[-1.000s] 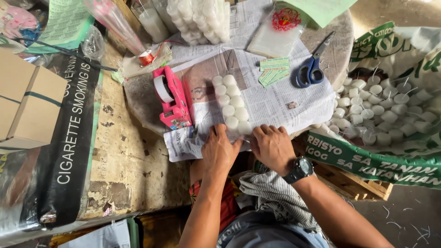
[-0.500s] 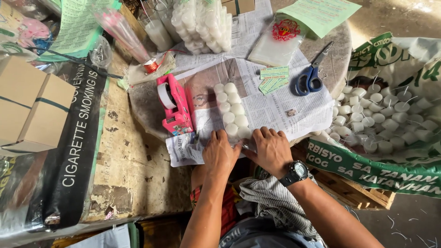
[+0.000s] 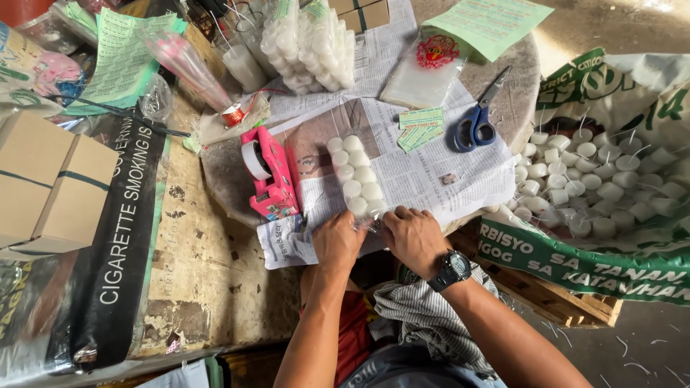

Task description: Manually arranging small white candles into rows and placing them into plastic bags for packaging.

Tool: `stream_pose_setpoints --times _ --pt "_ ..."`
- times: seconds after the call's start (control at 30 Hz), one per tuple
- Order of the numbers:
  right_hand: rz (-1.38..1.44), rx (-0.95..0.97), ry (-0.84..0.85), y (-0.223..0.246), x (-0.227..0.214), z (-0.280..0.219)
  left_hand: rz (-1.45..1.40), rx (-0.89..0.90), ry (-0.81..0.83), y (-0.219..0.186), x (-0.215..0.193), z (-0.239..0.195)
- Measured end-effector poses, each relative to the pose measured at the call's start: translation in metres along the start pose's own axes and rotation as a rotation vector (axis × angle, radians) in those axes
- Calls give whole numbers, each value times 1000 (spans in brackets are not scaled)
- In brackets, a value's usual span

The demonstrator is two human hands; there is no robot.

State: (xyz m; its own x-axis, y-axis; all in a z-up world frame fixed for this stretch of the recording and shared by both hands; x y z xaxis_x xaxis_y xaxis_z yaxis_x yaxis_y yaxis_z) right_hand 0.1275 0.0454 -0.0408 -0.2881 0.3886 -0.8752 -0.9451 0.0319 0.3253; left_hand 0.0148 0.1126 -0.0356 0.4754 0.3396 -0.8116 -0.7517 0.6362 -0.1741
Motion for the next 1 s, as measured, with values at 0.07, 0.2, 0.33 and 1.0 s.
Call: stream_pose_setpoints --times 0.07,0.2,0.33,1.0 --pt "1 5 -20 -2 6 0 10 1 -1 -3 -3 1" --pt "-9 3 -56 -3 13 -2 35 -10 -1 -9 -8 0" --pt "-5 4 -72 0 16 0 9 -36 28 -1 0 0" --pt "-91 90 65 9 -10 -1 -59 -113 292 1 -3 -2"
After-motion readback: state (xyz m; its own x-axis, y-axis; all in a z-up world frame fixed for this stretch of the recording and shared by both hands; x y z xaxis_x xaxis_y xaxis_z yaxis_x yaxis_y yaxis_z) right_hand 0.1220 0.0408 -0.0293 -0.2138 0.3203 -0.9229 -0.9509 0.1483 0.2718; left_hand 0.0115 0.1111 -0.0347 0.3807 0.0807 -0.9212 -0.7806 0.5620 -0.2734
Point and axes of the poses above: each hand's wrist, its own z-axis towards the middle knuckle, its own x-axis out of the palm, y = z × x, the point moved 7 cm from there along z, towards the middle knuckle, and after that the axes turned 6 degrees about x, right-handed, at the moved point
